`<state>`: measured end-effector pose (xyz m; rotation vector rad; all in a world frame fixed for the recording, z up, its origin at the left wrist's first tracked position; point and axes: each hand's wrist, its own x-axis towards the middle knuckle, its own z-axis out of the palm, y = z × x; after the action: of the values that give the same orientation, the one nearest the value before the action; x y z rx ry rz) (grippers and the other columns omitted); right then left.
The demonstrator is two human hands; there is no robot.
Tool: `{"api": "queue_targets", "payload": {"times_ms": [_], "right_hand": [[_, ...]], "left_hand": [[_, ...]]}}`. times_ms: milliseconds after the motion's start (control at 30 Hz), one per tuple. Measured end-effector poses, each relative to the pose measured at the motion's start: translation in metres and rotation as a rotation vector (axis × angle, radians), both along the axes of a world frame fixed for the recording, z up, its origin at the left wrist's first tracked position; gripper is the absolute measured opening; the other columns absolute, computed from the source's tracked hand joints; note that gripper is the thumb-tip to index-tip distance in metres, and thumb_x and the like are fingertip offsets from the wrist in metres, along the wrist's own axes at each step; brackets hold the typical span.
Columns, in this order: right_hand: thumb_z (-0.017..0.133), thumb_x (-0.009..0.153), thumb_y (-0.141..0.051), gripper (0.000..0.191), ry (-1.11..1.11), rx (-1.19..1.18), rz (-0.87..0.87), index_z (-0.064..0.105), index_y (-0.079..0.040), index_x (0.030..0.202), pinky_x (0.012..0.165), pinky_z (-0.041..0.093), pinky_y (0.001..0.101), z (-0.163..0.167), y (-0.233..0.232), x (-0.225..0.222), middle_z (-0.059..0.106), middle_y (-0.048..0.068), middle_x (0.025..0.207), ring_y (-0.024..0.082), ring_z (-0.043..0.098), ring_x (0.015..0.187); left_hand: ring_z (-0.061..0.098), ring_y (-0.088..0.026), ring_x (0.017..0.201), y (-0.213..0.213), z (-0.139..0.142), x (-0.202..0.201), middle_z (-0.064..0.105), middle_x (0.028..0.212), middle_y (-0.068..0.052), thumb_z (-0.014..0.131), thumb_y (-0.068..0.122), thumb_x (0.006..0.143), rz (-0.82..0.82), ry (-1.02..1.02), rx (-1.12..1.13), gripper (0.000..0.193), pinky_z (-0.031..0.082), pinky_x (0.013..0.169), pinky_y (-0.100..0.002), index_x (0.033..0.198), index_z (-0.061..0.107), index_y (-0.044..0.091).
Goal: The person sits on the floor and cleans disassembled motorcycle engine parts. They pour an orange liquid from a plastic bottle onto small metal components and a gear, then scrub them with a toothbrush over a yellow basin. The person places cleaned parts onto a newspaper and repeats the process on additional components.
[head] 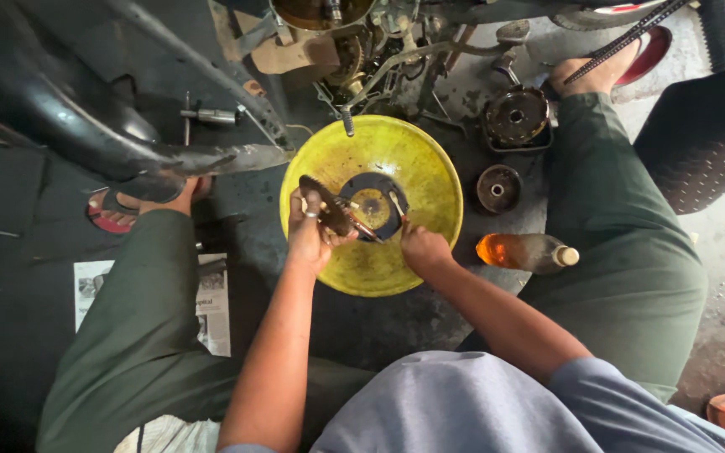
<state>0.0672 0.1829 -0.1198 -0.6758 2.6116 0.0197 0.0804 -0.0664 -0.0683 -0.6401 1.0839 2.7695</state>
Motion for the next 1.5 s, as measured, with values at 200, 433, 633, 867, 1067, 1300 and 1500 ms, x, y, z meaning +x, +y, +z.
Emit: {"api": "queue_targets", "payload": {"times_ms": [200, 433, 633, 867, 1067, 1300, 1500], "right_hand": [[0.051, 0.092, -0.008, 0.059, -0.092, 0.021, 0.014, 0.039, 0.013, 0.147, 0.063, 0.062, 0.0488, -0.003, -0.013, 0.025, 0.073, 0.02, 0.098, 0.035, 0.074, 0.079], [0.057, 0.096, -0.028, 0.049, 0.054, -0.293, -0.3, 0.06, -0.02, 0.144, 0.071, 0.059, 0.052, 0.079, 0.017, -0.018, 0.075, 0.024, 0.085, 0.039, 0.071, 0.073], [0.061, 0.092, -0.026, 0.05, 0.239, -0.578, -0.082, 0.059, -0.022, 0.141, 0.052, 0.055, 0.0531, 0.149, -0.029, 0.035, 0.077, 0.017, 0.09, 0.039, 0.068, 0.054], [0.06, 0.098, -0.023, 0.052, 0.225, -0.556, 0.016, 0.055, -0.015, 0.149, 0.049, 0.053, 0.0463, 0.138, -0.053, 0.04, 0.074, 0.017, 0.079, 0.032, 0.067, 0.055], [0.056, 0.097, -0.019, 0.055, 0.439, -0.586, 0.186, 0.047, -0.003, 0.149, 0.044, 0.05, 0.039, 0.12, -0.06, 0.033, 0.078, 0.02, 0.109, 0.025, 0.073, 0.068], [0.048, 0.102, -0.027, 0.049, -0.081, -0.123, -0.289, 0.047, -0.016, 0.15, 0.073, 0.058, 0.0521, 0.071, -0.006, -0.021, 0.074, 0.02, 0.093, 0.038, 0.072, 0.085], [0.048, 0.095, -0.012, 0.065, -0.189, 0.076, -0.123, 0.033, 0.001, 0.157, 0.072, 0.06, 0.0516, -0.004, -0.008, 0.016, 0.074, 0.022, 0.103, 0.036, 0.074, 0.086]], "left_hand": [[0.069, -0.039, 0.109, -0.002, 0.018, 0.001, 0.064, 0.122, -0.01, 0.066, 0.027, 0.099, -0.065, 0.032, -0.017, 0.032, 0.061, 0.078, -0.069, 0.124, 0.05, 0.015], [0.068, -0.039, 0.115, -0.004, 0.006, 0.0, 0.063, 0.136, -0.017, 0.035, 0.065, 0.102, -0.179, -0.055, 0.201, 0.069, 0.057, 0.088, -0.071, 0.139, 0.055, 0.011], [0.063, -0.037, 0.128, 0.005, -0.008, -0.004, 0.062, 0.144, -0.014, 0.035, 0.067, 0.102, -0.024, -0.098, 0.185, 0.072, 0.05, 0.103, -0.067, 0.146, 0.053, 0.012], [0.065, -0.036, 0.119, -0.008, -0.012, -0.009, 0.063, 0.137, -0.012, 0.038, 0.062, 0.098, 0.025, -0.102, 0.226, 0.068, 0.053, 0.093, -0.066, 0.142, 0.054, 0.013], [0.064, -0.036, 0.121, 0.003, -0.022, -0.008, 0.064, 0.137, -0.015, 0.039, 0.058, 0.105, 0.055, -0.108, 0.29, 0.064, 0.055, 0.097, -0.06, 0.141, 0.056, 0.008], [0.066, -0.033, 0.116, 0.006, -0.027, -0.01, 0.066, 0.131, -0.012, 0.037, 0.064, 0.099, 0.075, -0.166, 0.194, 0.067, 0.053, 0.094, -0.061, 0.137, 0.056, 0.012], [0.065, -0.034, 0.119, -0.004, -0.027, -0.011, 0.065, 0.134, -0.012, 0.042, 0.063, 0.1, 0.096, -0.124, 0.172, 0.066, 0.053, 0.097, -0.064, 0.14, 0.055, 0.013]]}}
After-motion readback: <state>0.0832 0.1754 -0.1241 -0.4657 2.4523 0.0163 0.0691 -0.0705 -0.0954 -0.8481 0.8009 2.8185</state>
